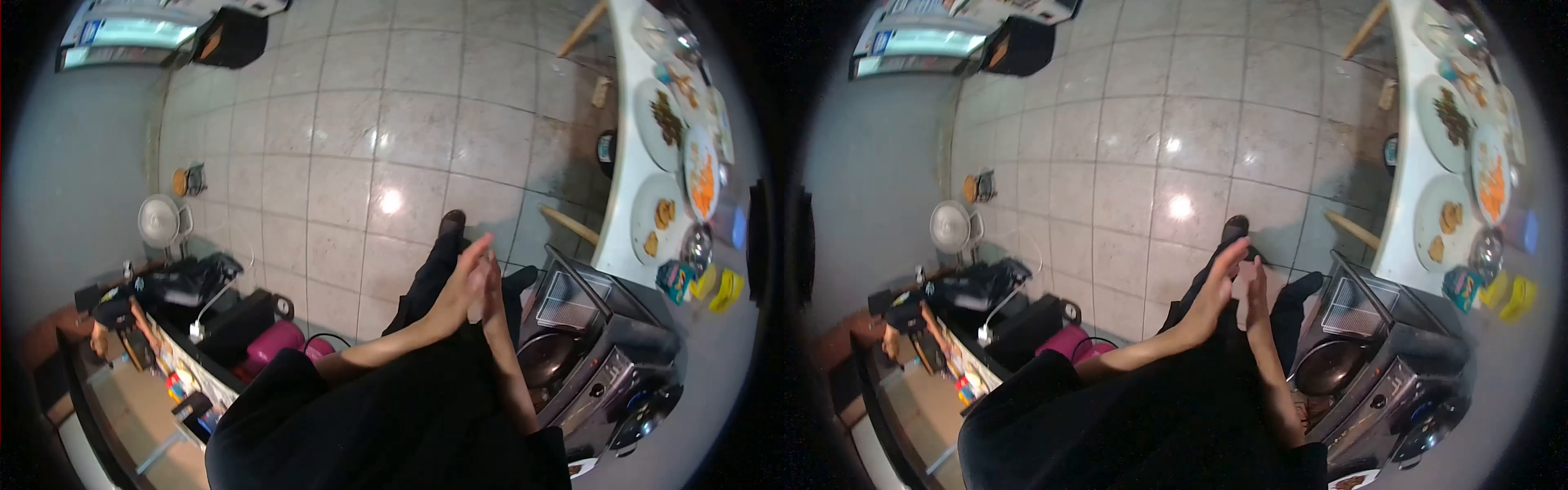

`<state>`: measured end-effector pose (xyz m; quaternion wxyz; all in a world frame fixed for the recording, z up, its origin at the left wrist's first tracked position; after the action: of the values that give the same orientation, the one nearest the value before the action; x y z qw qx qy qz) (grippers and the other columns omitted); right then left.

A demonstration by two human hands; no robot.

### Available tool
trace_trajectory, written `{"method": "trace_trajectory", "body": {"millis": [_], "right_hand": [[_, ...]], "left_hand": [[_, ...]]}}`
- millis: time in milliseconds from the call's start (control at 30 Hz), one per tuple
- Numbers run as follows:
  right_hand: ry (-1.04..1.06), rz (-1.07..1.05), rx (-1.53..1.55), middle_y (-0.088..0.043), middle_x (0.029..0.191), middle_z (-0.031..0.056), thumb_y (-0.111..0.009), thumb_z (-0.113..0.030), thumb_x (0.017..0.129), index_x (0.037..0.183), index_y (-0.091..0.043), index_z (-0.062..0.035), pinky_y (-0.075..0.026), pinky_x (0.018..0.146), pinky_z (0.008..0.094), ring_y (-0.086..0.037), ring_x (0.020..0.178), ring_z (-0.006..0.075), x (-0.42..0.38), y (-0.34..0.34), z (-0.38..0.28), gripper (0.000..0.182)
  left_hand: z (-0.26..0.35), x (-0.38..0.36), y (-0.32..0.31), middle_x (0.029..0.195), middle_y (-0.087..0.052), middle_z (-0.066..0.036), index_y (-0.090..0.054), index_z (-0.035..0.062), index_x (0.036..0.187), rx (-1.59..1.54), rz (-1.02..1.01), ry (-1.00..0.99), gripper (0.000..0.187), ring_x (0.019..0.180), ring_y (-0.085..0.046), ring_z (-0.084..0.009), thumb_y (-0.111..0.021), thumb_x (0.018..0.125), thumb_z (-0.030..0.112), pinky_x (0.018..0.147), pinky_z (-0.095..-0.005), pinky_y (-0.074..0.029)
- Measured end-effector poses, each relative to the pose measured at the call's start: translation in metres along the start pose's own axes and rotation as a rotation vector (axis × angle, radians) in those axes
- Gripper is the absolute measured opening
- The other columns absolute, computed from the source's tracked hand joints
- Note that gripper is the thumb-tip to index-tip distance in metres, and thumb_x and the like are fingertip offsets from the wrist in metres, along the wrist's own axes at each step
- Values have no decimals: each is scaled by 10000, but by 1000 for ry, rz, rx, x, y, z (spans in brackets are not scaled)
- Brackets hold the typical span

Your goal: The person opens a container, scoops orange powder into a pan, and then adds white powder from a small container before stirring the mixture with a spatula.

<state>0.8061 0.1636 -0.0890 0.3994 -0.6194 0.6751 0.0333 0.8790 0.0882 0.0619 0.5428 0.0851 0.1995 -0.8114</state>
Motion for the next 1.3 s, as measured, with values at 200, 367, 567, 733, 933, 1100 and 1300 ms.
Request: {"method": "trace_trajectory", "body": {"millis": [200,367,567,733,933,1100,1300], "right_hand": [[204,92,789,-330,1577,131,-353,-492,1052,1550,-276,-77,-329,1134,428,-352,1440,288,-111,-3,-95,653],[481,263,301,-465,1437,148,-441,-319,1062,1465,-366,-39,-353,1106,379,-462,1334,252,-261,81,-152,496],[733,1464,-291,-623,1130,93,-561,-88,988,1276,-559,-20,-485,857,295,-593,937,145,-526,197,-139,296],[117,2138,-479,-615,992,142,-593,-190,993,1358,-496,-35,-499,745,346,-619,831,218,-659,255,-98,408],[108,1961,-108,-591,897,130,-608,-303,996,1415,-381,-24,-490,652,330,-604,734,164,-671,308,-24,552],[782,1703,649,-598,894,101,-597,-229,1010,1354,-466,-32,-459,585,238,-570,655,140,-629,343,-4,418],[742,1822,479,-599,905,52,-712,-176,937,1236,-567,-34,-461,600,233,-542,658,95,-645,366,-25,361]], "left_hand": [[-21,19,-90,1433,-497,-187,-561,98,1334,779,-538,-428,528,1345,-439,-409,-663,854,291,1150,-506,-298],[-52,38,-179,1195,-634,-166,-623,42,1211,753,-571,-375,328,1140,-580,-323,-575,982,273,996,-449,-427],[-35,-5,-366,1076,-672,-101,-621,29,1167,698,-754,-457,234,938,-642,-192,-598,1000,192,819,-332,-515],[-28,-51,-489,1120,-676,-62,-605,16,1177,644,-893,-490,234,928,-632,-144,-591,1004,174,790,-293,-511],[-53,-65,-558,1012,-658,-40,-618,25,1165,546,-925,-443,216,808,-612,-101,-618,990,151,684,-255,-486],[-75,-64,-609,953,-627,-50,-582,28,1255,648,-1031,-458,299,808,-618,-114,-622,991,164,685,-255,-497],[-99,-71,-673,817,-629,-87,-547,45,1321,670,-1108,-486,373,705,-638,-154,-639,976,153,665,-303,-514]]}}
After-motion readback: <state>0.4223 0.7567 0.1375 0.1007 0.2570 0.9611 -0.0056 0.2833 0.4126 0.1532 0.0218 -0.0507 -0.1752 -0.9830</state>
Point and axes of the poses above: each hand's wrist, its own x-axis towards the middle knuckle, its own y-axis out of the back of the hand, z = x × y, the point moved 7 cm from there along x, towards the middle knuckle
